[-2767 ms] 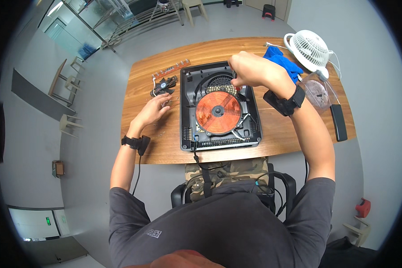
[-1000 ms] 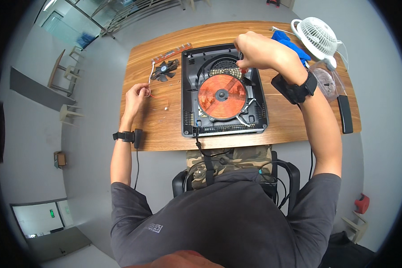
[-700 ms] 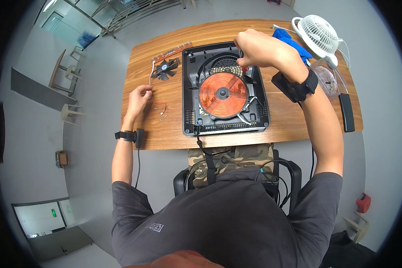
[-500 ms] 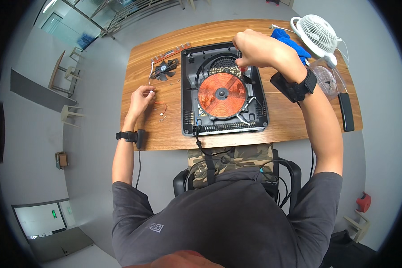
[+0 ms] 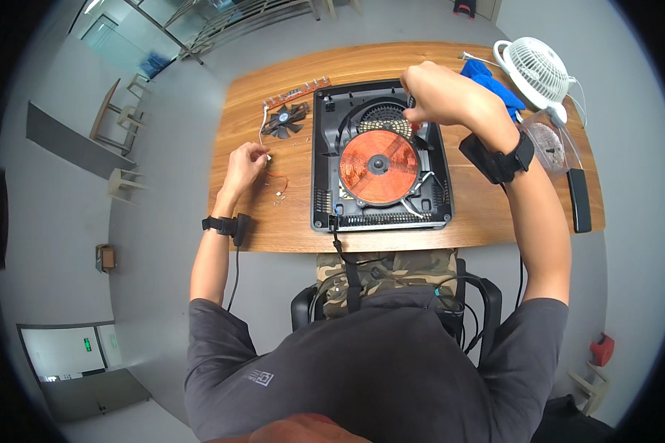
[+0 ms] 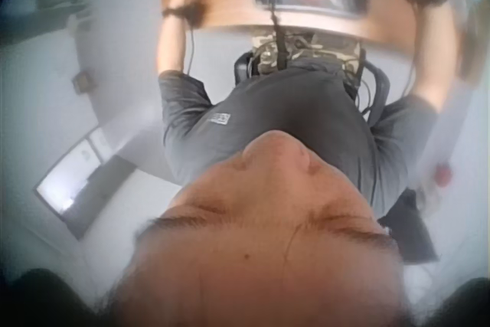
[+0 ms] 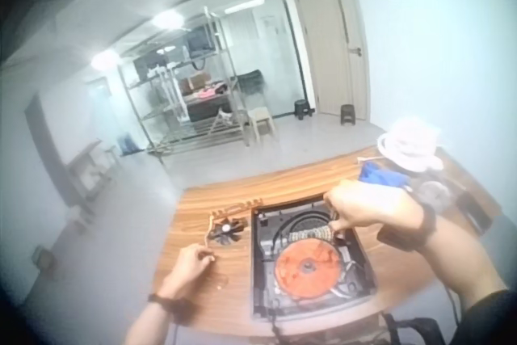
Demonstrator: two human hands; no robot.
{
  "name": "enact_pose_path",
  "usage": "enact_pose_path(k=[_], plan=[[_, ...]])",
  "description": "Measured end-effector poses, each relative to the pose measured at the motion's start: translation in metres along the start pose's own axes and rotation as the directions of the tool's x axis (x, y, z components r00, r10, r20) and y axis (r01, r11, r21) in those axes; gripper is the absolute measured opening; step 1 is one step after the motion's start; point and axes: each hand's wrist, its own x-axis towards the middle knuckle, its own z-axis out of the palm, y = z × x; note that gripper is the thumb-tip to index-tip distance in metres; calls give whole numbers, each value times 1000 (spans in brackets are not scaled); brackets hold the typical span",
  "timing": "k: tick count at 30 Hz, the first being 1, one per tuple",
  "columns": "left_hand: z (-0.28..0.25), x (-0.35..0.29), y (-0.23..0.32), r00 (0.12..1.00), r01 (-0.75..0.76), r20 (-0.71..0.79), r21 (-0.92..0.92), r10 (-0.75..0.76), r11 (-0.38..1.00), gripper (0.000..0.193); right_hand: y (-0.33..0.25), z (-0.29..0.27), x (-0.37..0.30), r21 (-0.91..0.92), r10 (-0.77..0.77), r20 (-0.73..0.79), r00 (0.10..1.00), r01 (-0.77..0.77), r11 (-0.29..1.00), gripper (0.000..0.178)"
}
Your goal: The person assembles a small electronic device on a wooden table. They place a circular orange component into a black housing, use a screwdriver to secure it, wipe a black fan with a blue cloth, and then install the fan and a circuit board into the housing, securing them with screws.
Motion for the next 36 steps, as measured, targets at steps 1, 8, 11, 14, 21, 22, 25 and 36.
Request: enact_pose_path(k=[1, 8, 11, 14, 21, 22, 25, 36], plan=[[-1, 1, 2, 1000, 22, 0, 3, -22, 1000, 19, 1, 0, 0, -1, 3, 6, 1000, -3, 1000, 33], [-13, 38, -4, 995, 63, -79, 124, -54, 990, 26, 3, 0, 0, 9, -17, -20, 1000, 17, 1000, 32], [-12, 64, -11, 993, -81, -66, 244, 100, 966, 29, 5, 0, 1, 16, -35, -16, 999, 35, 999, 32], [-7, 88, -4, 975, -221, 105, 302, 198, 927, 38, 2, -4, -2, -3, -37, -17, 999, 37, 999, 30], [11, 102, -8, 961, -212, 265, 506, 84, 836, 62, 6, -1, -2, 64, 3, -6, 1000, -3, 998, 36], [11, 100, -5, 961, -210, 266, 515, 78, 831, 62, 6, 1, -2, 45, -6, -11, 1000, 6, 999, 36], [14, 105, 2, 964, -174, 264, 525, 36, 833, 56, 4, -1, -3, 29, 18, 2, 1000, -18, 999, 35], [18, 101, -10, 986, -118, 153, 363, 65, 924, 38, -3, -4, -5, 11, 36, 52, 998, -37, 999, 34]])
